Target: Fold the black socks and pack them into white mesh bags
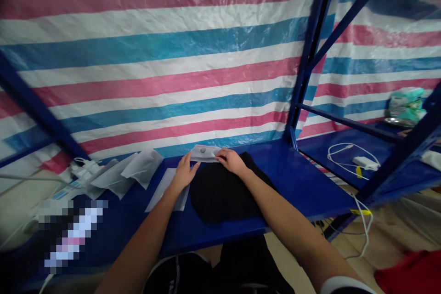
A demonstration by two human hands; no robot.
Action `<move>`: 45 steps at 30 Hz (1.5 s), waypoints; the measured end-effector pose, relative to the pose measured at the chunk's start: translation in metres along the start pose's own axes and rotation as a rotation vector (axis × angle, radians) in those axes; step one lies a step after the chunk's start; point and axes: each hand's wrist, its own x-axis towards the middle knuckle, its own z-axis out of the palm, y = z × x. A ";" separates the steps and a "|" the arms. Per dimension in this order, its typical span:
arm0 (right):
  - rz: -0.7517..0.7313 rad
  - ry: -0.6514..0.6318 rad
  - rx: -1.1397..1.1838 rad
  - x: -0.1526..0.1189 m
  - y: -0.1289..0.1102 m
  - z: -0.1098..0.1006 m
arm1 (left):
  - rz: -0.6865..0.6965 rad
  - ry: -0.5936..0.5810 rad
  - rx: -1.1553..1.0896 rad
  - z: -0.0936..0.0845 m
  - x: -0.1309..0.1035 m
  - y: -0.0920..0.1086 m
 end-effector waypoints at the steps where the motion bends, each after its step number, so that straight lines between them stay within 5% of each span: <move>1: 0.028 0.019 -0.008 0.000 0.002 0.002 | -0.073 -0.015 0.009 0.003 -0.001 -0.001; 5: 0.183 0.085 0.014 -0.001 0.012 0.009 | -0.229 -0.094 0.058 0.003 -0.007 0.002; 11: 0.387 0.194 0.304 0.000 0.021 0.016 | 0.031 -0.009 0.068 -0.019 -0.007 0.025; 16: 0.322 0.183 0.354 0.001 0.024 0.015 | 0.024 0.037 0.078 -0.035 -0.001 0.031; 26: 0.084 0.254 0.041 0.000 0.010 0.005 | 0.027 0.117 0.183 -0.041 -0.005 0.040; 29: 0.088 0.235 0.044 0.002 -0.002 0.002 | 0.143 0.162 0.189 -0.038 -0.008 0.052; 35: 0.015 0.081 0.015 0.004 -0.032 0.004 | 0.394 -0.010 0.002 -0.029 -0.009 0.076; 40: -0.083 -0.032 -0.029 0.003 -0.042 0.006 | 0.361 -0.019 -0.018 -0.028 -0.008 0.070; 45: -0.055 -0.001 -0.022 0.007 -0.038 0.003 | 0.312 0.002 -0.012 -0.036 0.002 0.057</move>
